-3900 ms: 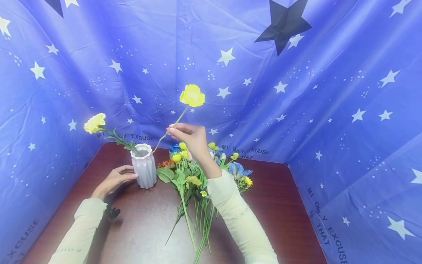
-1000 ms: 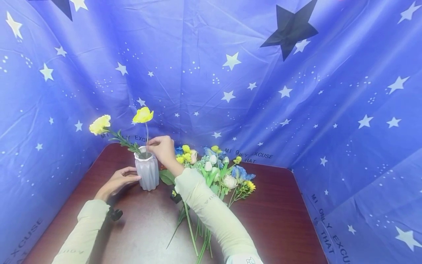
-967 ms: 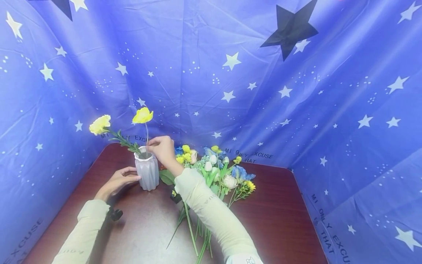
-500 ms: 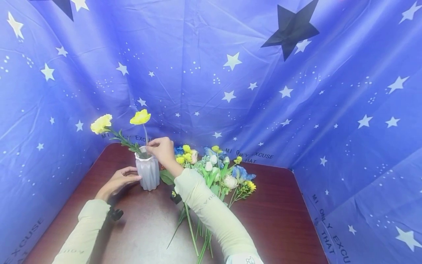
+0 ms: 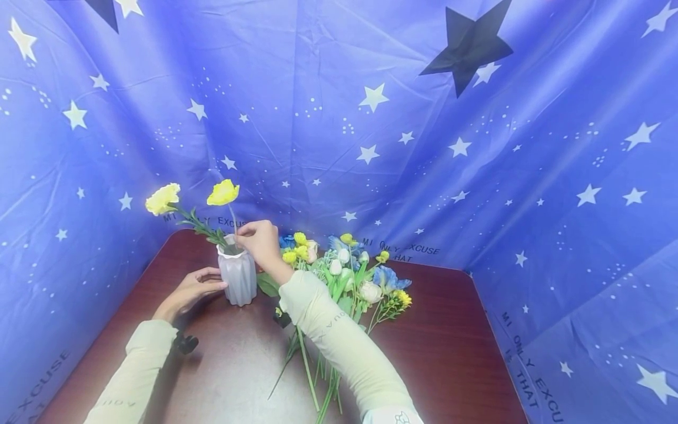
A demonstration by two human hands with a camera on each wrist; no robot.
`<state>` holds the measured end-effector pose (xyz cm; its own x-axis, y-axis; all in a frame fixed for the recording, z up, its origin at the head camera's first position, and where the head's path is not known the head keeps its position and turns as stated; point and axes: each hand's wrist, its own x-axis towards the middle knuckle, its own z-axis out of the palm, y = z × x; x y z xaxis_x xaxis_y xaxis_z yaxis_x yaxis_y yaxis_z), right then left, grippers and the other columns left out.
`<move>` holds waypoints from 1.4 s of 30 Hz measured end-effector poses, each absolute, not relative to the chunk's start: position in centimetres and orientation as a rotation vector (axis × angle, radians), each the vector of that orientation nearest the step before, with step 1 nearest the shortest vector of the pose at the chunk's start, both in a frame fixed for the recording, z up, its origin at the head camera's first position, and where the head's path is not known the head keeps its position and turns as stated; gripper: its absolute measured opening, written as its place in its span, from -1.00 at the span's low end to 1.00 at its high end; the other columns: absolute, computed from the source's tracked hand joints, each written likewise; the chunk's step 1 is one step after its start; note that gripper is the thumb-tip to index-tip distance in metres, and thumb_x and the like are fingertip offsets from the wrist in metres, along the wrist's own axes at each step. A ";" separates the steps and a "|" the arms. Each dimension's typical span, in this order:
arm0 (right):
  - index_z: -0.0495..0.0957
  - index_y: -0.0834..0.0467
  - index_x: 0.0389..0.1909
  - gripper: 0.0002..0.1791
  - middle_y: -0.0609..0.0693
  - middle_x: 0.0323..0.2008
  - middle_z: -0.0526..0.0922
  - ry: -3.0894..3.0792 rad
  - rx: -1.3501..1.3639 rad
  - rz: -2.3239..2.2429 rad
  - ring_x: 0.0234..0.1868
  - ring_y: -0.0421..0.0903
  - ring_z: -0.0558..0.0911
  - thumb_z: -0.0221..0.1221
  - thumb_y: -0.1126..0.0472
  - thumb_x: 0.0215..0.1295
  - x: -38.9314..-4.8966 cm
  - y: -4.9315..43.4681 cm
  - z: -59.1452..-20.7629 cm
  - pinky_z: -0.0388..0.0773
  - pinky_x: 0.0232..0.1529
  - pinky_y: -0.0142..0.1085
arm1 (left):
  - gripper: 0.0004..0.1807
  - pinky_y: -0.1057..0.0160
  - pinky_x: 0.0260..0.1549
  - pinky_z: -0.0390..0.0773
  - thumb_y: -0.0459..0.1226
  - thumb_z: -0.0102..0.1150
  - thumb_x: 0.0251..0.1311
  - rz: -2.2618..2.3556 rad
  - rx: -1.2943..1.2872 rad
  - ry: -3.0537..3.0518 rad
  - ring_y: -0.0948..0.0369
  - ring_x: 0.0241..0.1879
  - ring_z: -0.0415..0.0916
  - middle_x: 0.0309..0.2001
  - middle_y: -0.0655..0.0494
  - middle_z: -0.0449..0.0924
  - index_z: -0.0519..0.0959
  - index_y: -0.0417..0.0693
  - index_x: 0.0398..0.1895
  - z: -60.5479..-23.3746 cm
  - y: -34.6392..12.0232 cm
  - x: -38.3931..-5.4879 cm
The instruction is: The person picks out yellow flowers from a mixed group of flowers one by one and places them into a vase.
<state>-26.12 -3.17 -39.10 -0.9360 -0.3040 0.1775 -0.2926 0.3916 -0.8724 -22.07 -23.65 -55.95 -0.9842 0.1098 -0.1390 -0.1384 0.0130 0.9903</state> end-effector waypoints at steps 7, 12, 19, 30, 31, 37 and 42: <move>0.78 0.30 -0.34 -0.95 0.14 -0.40 0.81 2.684 -0.546 -1.580 -0.47 -0.14 0.78 0.39 0.38 0.20 -26.0 -3.3 -39.0 0.65 -0.47 -0.49 | -0.45 0.38 -0.04 0.67 -0.37 0.37 0.25 2.101 -0.031 2.093 0.42 -0.11 0.65 -0.09 0.19 0.69 0.42 -0.46 0.23 -56.0 -23.6 -22.1; 0.79 0.29 -0.33 -0.94 0.16 -0.37 0.81 2.692 -0.516 -1.576 -0.43 -0.06 0.80 0.39 0.36 0.23 -26.0 -3.5 -39.0 0.65 -0.47 -0.49 | -0.43 0.41 -0.06 0.66 -0.36 0.37 0.24 2.093 -0.044 2.096 0.43 -0.11 0.64 -0.07 0.17 0.69 0.41 -0.46 0.23 -56.0 -23.6 -22.2; 0.79 0.29 -0.34 -0.94 0.16 -0.39 0.81 2.697 -0.502 -1.588 -0.44 -0.08 0.80 0.39 0.35 0.23 -25.9 -3.6 -39.1 0.66 -0.45 -0.49 | -0.42 0.33 0.01 0.67 -0.35 0.38 0.24 2.084 -0.053 2.101 0.42 -0.10 0.64 -0.07 0.16 0.69 0.41 -0.46 0.24 -56.0 -23.6 -22.2; 0.79 0.29 -0.35 -0.94 0.15 -0.42 0.80 2.692 -0.445 -1.627 -0.47 -0.10 0.78 0.39 0.35 0.24 -26.1 -3.8 -39.4 0.66 -0.47 -0.51 | -0.43 0.32 0.01 0.68 -0.35 0.37 0.24 2.081 -0.035 2.103 0.42 -0.11 0.65 -0.10 0.19 0.69 0.41 -0.47 0.23 -56.0 -23.7 -22.2; 0.79 0.28 -0.35 -0.94 0.15 -0.43 0.80 2.692 -0.434 -1.629 -0.48 -0.11 0.78 0.39 0.35 0.24 -26.0 -3.9 -39.4 0.65 -0.48 -0.51 | -0.43 0.32 0.01 0.68 -0.35 0.38 0.24 2.078 -0.039 2.104 0.43 -0.11 0.65 -0.10 0.20 0.69 0.41 -0.47 0.23 -56.1 -23.7 -22.2; 0.79 0.28 -0.34 -0.94 0.15 -0.45 0.79 2.687 -0.413 -1.644 -0.50 -0.10 0.77 0.39 0.35 0.24 -25.9 -3.9 -39.4 0.65 -0.49 -0.51 | -0.41 0.29 0.04 0.68 -0.33 0.39 0.23 2.071 -0.055 2.099 0.43 -0.12 0.64 -0.10 0.19 0.69 0.40 -0.47 0.24 -56.1 -23.7 -22.3; 0.79 0.28 -0.34 -0.94 0.15 -0.45 0.80 2.697 -0.422 -1.638 -0.49 -0.09 0.78 0.39 0.34 0.24 -25.9 -3.9 -39.5 0.65 -0.49 -0.51 | -0.40 0.29 0.05 0.68 -0.33 0.38 0.24 2.073 -0.054 2.098 0.43 -0.11 0.65 -0.09 0.18 0.69 0.39 -0.48 0.25 -56.0 -23.7 -22.2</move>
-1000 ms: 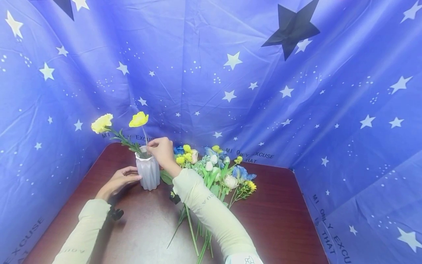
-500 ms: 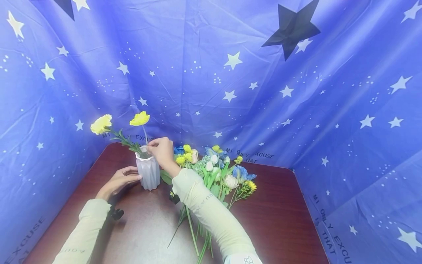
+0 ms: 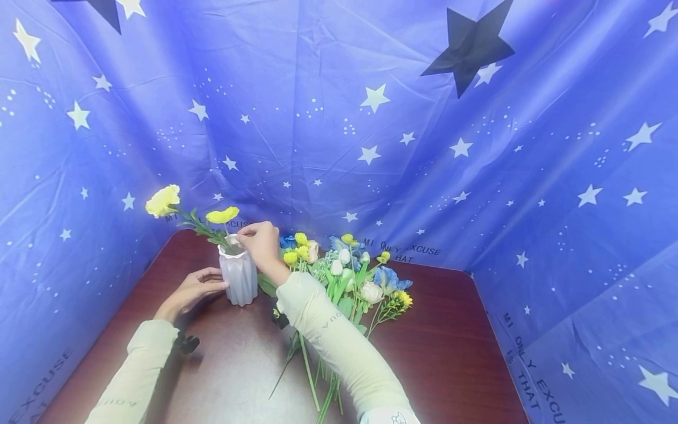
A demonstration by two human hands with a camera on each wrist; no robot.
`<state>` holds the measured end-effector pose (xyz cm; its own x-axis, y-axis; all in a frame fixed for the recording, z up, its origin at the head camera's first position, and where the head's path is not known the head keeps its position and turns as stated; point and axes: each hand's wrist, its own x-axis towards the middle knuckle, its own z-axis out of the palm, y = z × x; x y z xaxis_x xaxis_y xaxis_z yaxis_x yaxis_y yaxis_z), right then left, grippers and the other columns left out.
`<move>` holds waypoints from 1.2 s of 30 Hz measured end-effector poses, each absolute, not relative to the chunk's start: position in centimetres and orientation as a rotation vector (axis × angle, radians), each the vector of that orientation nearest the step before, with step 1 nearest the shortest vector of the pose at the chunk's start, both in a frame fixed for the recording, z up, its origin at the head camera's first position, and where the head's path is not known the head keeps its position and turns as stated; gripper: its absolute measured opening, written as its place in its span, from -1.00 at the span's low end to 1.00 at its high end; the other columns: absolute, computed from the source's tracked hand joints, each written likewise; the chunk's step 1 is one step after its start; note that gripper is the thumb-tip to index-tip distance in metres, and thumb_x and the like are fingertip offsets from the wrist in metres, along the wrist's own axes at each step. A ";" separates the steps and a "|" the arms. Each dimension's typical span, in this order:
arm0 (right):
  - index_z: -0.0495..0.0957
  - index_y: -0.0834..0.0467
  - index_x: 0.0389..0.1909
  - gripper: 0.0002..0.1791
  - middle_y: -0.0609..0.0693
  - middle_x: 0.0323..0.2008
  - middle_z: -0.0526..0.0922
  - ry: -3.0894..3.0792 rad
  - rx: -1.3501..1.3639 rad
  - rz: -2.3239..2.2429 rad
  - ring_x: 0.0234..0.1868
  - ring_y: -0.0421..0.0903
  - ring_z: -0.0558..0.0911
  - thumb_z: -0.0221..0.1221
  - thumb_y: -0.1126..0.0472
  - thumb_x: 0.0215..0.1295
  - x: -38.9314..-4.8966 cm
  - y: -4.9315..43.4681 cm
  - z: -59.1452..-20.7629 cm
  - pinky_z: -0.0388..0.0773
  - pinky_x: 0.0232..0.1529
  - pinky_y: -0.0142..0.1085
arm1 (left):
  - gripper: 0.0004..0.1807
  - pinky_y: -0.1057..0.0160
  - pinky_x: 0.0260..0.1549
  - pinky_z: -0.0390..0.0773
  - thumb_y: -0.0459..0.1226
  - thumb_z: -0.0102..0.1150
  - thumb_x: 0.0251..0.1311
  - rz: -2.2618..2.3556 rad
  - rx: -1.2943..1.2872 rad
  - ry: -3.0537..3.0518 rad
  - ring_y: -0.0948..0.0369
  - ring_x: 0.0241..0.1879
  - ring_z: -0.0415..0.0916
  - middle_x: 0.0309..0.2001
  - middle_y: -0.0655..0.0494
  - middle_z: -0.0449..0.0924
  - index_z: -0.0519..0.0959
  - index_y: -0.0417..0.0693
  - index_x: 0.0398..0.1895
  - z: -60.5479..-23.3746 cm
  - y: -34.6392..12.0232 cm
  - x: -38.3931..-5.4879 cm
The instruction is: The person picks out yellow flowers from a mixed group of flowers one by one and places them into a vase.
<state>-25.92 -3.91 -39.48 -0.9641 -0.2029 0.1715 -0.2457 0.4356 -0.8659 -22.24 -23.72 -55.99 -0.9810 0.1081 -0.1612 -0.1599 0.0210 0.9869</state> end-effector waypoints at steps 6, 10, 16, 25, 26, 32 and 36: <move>0.79 0.27 -0.34 -0.94 0.15 -0.43 0.80 -2.630 0.412 1.601 -0.48 -0.09 0.78 0.39 0.35 0.24 -25.8 -3.7 -39.5 0.66 -0.48 -0.52 | -0.40 0.33 0.02 0.67 -0.33 0.38 0.25 2.071 -0.055 2.100 0.43 -0.11 0.64 -0.07 0.16 0.69 0.39 -0.47 0.26 -56.0 -23.5 -22.2; 0.79 0.29 -0.32 -0.94 0.17 -0.41 0.80 -2.625 0.442 1.641 -0.48 -0.10 0.77 0.38 0.36 0.24 -25.8 -3.4 -39.5 0.67 -0.46 -0.49 | -0.40 0.30 0.03 0.68 -0.33 0.38 0.25 2.067 -0.049 2.103 0.42 -0.11 0.65 -0.06 0.15 0.69 0.39 -0.47 0.26 -56.0 -23.4 -22.1; 0.77 0.33 -0.30 -0.93 0.23 -0.40 0.79 -2.583 0.496 1.789 -0.41 0.05 0.80 0.37 0.40 0.24 -26.1 -2.6 -39.4 0.75 -0.37 -0.36 | -0.42 0.28 0.03 0.68 -0.32 0.40 0.23 2.070 -0.062 2.103 0.41 -0.11 0.65 -0.08 0.19 0.68 0.43 -0.43 0.23 -56.1 -23.3 -22.1; 0.74 0.42 -0.25 -0.88 0.34 -0.34 0.76 -2.558 0.593 1.859 -0.37 0.16 0.80 0.36 0.44 0.22 -26.4 -0.5 -37.7 0.77 -0.33 -0.33 | -0.40 0.31 0.02 0.68 -0.31 0.40 0.23 2.068 -0.055 2.100 0.42 -0.12 0.65 -0.09 0.19 0.69 0.41 -0.46 0.24 -56.3 -23.6 -22.4; 0.75 0.40 -0.26 -0.89 0.32 -0.35 0.77 -2.573 0.591 1.835 -0.40 0.10 0.80 0.37 0.42 0.22 -26.3 -0.1 -37.5 0.76 -0.34 -0.33 | -0.40 0.30 0.03 0.68 -0.32 0.41 0.22 2.073 -0.061 2.093 0.42 -0.12 0.65 -0.10 0.20 0.69 0.41 -0.46 0.24 -56.3 -23.6 -22.4; 0.76 0.35 -0.26 -0.86 0.24 -0.37 0.79 -2.653 0.580 1.763 -0.51 -0.12 0.76 0.41 0.35 0.21 -26.1 1.9 -36.4 0.76 -0.36 -0.33 | -0.40 0.32 0.00 0.69 -0.34 0.42 0.20 2.083 -0.080 2.083 0.40 -0.13 0.65 -0.16 0.26 0.69 0.43 -0.43 0.23 -56.3 -23.6 -22.4; 0.76 0.34 -0.26 -0.88 0.22 -0.38 0.79 -2.696 0.603 1.716 -0.49 -0.10 0.77 0.40 0.35 0.22 -25.6 3.3 -36.2 0.77 -0.34 -0.30 | -0.44 0.33 -0.01 0.69 -0.35 0.40 0.22 2.096 -0.052 2.067 0.40 -0.14 0.65 -0.18 0.27 0.70 0.43 -0.44 0.21 -56.2 -23.6 -22.3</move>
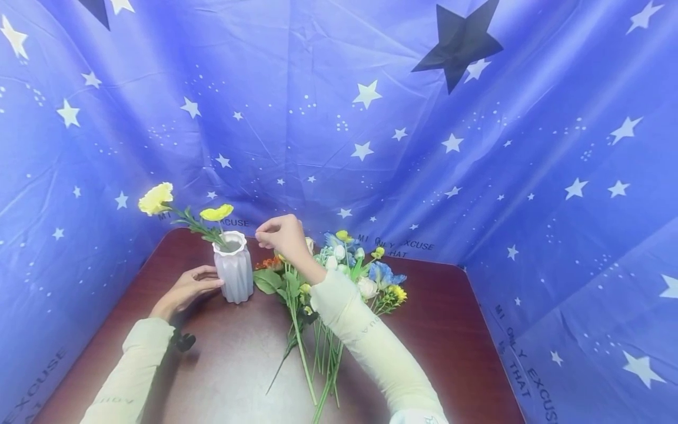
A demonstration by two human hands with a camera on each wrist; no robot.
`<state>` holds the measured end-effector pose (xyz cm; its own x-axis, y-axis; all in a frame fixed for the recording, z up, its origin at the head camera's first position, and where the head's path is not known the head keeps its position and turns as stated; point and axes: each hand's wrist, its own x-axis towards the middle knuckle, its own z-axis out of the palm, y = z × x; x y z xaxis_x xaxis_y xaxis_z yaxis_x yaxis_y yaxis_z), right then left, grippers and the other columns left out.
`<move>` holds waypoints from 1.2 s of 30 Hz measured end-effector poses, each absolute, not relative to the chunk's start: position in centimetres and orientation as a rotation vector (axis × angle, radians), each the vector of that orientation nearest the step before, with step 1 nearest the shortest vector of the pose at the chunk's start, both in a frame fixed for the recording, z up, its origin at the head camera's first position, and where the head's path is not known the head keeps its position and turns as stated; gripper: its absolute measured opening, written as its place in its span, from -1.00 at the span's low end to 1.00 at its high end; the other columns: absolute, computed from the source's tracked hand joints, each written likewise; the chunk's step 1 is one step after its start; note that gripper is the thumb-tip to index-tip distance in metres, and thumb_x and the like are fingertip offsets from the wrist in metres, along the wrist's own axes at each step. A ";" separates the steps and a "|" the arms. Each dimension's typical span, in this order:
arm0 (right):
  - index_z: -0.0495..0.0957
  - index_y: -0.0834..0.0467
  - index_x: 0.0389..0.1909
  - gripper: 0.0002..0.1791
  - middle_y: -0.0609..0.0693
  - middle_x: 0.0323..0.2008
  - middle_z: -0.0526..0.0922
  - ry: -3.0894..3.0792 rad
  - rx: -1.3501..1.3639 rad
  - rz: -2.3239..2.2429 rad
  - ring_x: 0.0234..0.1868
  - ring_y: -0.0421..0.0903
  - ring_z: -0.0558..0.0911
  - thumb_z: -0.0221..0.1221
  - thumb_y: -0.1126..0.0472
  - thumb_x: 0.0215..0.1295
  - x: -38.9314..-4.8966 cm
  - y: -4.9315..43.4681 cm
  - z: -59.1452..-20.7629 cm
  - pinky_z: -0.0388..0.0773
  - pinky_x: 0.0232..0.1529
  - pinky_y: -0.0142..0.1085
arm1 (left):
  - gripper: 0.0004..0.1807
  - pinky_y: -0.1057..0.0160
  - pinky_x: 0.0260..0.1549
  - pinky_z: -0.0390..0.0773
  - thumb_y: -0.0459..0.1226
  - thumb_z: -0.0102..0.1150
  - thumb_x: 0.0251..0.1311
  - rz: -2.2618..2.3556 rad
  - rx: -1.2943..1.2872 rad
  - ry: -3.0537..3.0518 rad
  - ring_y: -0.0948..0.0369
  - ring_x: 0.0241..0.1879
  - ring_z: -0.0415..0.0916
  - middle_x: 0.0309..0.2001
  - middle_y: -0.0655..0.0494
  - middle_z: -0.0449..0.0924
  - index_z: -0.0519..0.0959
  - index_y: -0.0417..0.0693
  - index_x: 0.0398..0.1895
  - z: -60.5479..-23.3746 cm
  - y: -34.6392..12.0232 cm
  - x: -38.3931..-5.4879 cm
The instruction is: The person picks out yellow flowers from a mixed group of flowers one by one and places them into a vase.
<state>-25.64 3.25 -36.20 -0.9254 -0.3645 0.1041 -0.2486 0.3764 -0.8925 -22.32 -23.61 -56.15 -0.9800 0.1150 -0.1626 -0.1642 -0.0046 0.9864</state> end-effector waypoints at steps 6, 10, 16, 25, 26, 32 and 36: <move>0.77 0.30 -0.28 -0.91 0.21 -0.38 0.79 2.579 -0.568 -1.494 -0.44 0.01 0.78 0.38 0.34 0.24 -24.8 5.0 -36.6 0.75 -0.37 -0.33 | -0.45 0.30 0.04 0.69 -0.35 0.39 0.23 2.106 -0.055 2.057 0.41 -0.13 0.65 -0.17 0.27 0.69 0.43 -0.43 0.22 -56.1 -23.7 -22.3; 0.76 0.32 -0.26 -0.90 0.22 -0.37 0.79 2.582 -0.545 -1.451 -0.49 -0.09 0.75 0.36 0.37 0.24 -24.1 6.2 -37.4 0.77 -0.33 -0.28 | -0.41 0.31 0.05 0.68 -0.33 0.41 0.22 2.084 -0.073 2.078 0.42 -0.12 0.64 -0.15 0.27 0.67 0.41 -0.43 0.23 -56.1 -23.7 -22.3; 0.76 0.30 -0.28 -0.92 0.18 -0.41 0.79 2.603 -0.495 -1.389 -0.50 -0.08 0.74 0.36 0.37 0.23 -23.2 8.1 -39.5 0.76 -0.36 -0.26 | -0.38 0.34 0.03 0.68 -0.32 0.40 0.23 2.078 -0.057 2.078 0.42 -0.11 0.63 -0.12 0.25 0.66 0.38 -0.47 0.25 -56.2 -23.8 -22.2; 0.77 0.23 -0.39 -0.95 0.09 -0.49 0.78 2.706 -0.399 -1.207 -0.51 -0.06 0.72 0.38 0.32 0.21 -21.9 9.8 -43.1 0.65 -0.41 -0.38 | -0.44 0.37 -0.01 0.68 -0.36 0.39 0.23 2.102 -0.050 2.059 0.42 -0.12 0.64 -0.15 0.27 0.66 0.41 -0.43 0.21 -56.2 -23.5 -22.2; 0.78 0.22 -0.41 -0.95 0.07 -0.51 0.77 2.723 -0.399 -1.176 -0.54 -0.11 0.69 0.38 0.32 0.20 -21.7 9.9 -43.4 0.64 -0.39 -0.37 | -0.45 0.37 -0.01 0.68 -0.36 0.38 0.24 2.105 -0.047 2.057 0.42 -0.12 0.64 -0.15 0.27 0.66 0.41 -0.43 0.21 -56.1 -23.5 -22.2; 0.78 0.21 -0.49 -0.91 0.02 -0.61 0.74 2.772 -0.423 -1.020 -0.65 -0.28 0.55 0.40 0.30 0.18 -20.6 10.4 -45.5 0.62 -0.37 -0.36 | -0.48 0.38 -0.02 0.68 -0.38 0.37 0.24 2.120 -0.040 2.047 0.42 -0.12 0.65 -0.15 0.29 0.66 0.43 -0.40 0.20 -56.0 -23.6 -22.2; 0.75 0.21 -0.55 -0.87 0.03 -0.67 0.71 2.756 -0.418 -0.976 -0.70 -0.26 0.54 0.42 0.31 0.17 -20.0 10.7 -47.0 0.58 -0.47 -0.38 | -0.48 0.39 -0.03 0.68 -0.37 0.39 0.23 2.124 -0.039 2.050 0.41 -0.12 0.64 -0.14 0.29 0.66 0.44 -0.40 0.19 -56.2 -23.6 -22.3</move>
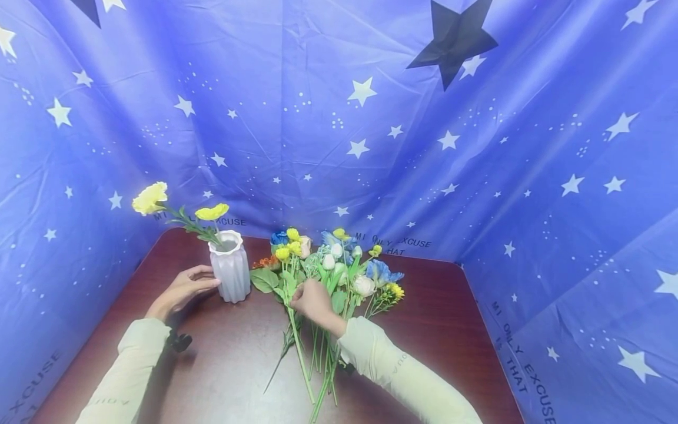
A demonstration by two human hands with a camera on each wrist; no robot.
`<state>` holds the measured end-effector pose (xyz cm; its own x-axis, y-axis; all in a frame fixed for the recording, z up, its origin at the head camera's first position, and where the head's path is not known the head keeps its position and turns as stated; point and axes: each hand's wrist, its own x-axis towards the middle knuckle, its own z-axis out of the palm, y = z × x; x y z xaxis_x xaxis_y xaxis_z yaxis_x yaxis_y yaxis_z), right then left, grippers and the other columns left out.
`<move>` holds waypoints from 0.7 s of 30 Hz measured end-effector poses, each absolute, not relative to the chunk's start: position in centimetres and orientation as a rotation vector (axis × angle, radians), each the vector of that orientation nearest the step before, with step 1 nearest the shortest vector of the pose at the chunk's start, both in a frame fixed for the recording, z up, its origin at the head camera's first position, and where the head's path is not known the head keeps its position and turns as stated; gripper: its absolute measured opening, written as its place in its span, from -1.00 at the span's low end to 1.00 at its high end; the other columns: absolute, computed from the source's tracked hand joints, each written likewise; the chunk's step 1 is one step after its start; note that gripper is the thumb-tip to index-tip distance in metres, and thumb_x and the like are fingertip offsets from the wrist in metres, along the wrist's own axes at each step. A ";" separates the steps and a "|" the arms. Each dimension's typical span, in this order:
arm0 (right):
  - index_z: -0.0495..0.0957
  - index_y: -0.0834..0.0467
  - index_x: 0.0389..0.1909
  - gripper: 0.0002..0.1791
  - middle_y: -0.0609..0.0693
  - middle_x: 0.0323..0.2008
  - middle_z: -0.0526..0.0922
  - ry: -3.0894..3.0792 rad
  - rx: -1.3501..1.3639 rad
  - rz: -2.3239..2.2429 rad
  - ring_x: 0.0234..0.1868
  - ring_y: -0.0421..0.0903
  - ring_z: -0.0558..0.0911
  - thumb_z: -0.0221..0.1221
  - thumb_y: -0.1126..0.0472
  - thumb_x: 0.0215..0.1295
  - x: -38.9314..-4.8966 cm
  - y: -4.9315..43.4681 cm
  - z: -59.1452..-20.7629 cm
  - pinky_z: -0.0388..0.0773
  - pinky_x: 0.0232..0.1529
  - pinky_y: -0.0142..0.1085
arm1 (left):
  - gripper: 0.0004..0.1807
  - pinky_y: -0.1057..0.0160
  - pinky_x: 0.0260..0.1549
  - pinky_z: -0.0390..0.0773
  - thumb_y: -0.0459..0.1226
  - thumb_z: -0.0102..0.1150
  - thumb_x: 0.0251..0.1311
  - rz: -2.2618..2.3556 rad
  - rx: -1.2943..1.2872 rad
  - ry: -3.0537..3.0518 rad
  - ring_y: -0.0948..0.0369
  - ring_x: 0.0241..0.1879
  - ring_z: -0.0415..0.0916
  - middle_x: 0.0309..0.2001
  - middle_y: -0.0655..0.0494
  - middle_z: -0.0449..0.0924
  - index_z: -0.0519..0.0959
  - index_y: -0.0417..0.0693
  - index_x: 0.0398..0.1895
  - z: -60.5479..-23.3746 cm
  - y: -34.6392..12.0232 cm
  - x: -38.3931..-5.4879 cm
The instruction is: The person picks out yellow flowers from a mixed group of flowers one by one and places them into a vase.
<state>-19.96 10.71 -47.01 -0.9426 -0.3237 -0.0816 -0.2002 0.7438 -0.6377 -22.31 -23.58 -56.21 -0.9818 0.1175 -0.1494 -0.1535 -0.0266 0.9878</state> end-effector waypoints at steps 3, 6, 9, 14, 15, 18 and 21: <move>0.73 0.20 -0.60 -0.83 0.02 -0.71 0.68 2.768 -0.427 -0.939 -0.72 -0.26 0.55 0.43 0.31 0.15 -19.6 10.8 -48.1 0.59 -0.48 -0.37 | -0.47 0.39 -0.02 0.68 -0.36 0.38 0.24 2.115 -0.023 2.061 0.42 -0.11 0.64 -0.13 0.28 0.66 0.43 -0.41 0.20 -56.3 -23.6 -22.3; 0.71 0.16 -0.65 -0.79 0.01 -0.76 0.65 2.788 -0.426 -0.894 -0.76 -0.27 0.52 0.45 0.29 0.14 -19.3 10.8 -49.2 0.57 -0.48 -0.38 | -0.48 0.39 -0.02 0.68 -0.36 0.40 0.23 2.119 -0.034 2.057 0.42 -0.11 0.65 -0.14 0.28 0.67 0.45 -0.40 0.19 -56.4 -23.6 -22.3; 0.69 0.15 -0.67 -0.77 -0.02 -0.77 0.64 2.780 -0.400 -0.876 -0.78 -0.29 0.50 0.47 0.26 0.12 -19.0 10.9 -50.0 0.54 -0.55 -0.39 | -0.46 0.39 -0.01 0.68 -0.35 0.39 0.24 2.108 -0.029 2.063 0.42 -0.11 0.64 -0.14 0.28 0.67 0.43 -0.41 0.20 -56.3 -23.6 -22.2; 0.69 0.19 -0.69 -0.76 -0.02 -0.76 0.64 2.753 -0.362 -0.888 -0.80 -0.30 0.48 0.49 0.28 0.09 -18.5 10.7 -50.8 0.48 -0.66 -0.41 | -0.42 0.35 0.03 0.68 -0.35 0.37 0.25 2.095 -0.040 2.062 0.43 -0.12 0.64 -0.14 0.26 0.66 0.38 -0.47 0.24 -56.1 -23.5 -22.2; 0.68 0.20 -0.69 -0.75 -0.02 -0.77 0.64 2.751 -0.351 -0.890 -0.81 -0.30 0.48 0.49 0.28 0.08 -18.5 10.7 -50.9 0.47 -0.67 -0.42 | -0.41 0.35 0.03 0.68 -0.36 0.37 0.25 2.097 -0.048 2.059 0.43 -0.12 0.64 -0.14 0.26 0.66 0.38 -0.48 0.25 -56.1 -23.5 -22.2; 0.66 0.19 -0.73 -0.72 -0.02 -0.79 0.62 2.764 -0.337 -0.890 -0.82 -0.31 0.47 0.50 0.30 0.06 -18.5 10.5 -51.2 0.46 -0.69 -0.42 | -0.41 0.34 0.04 0.68 -0.37 0.36 0.26 2.099 -0.050 2.054 0.43 -0.12 0.64 -0.14 0.26 0.66 0.37 -0.48 0.26 -55.9 -23.4 -22.1; 0.62 0.15 -0.78 -0.67 -0.05 -0.83 0.58 2.785 -0.319 -0.867 -0.84 -0.31 0.44 0.52 0.29 0.04 -18.6 10.4 -51.6 0.44 -0.72 -0.42 | -0.41 0.34 0.04 0.68 -0.37 0.35 0.26 2.100 -0.055 2.050 0.43 -0.12 0.63 -0.14 0.26 0.66 0.37 -0.47 0.27 -55.7 -23.4 -22.0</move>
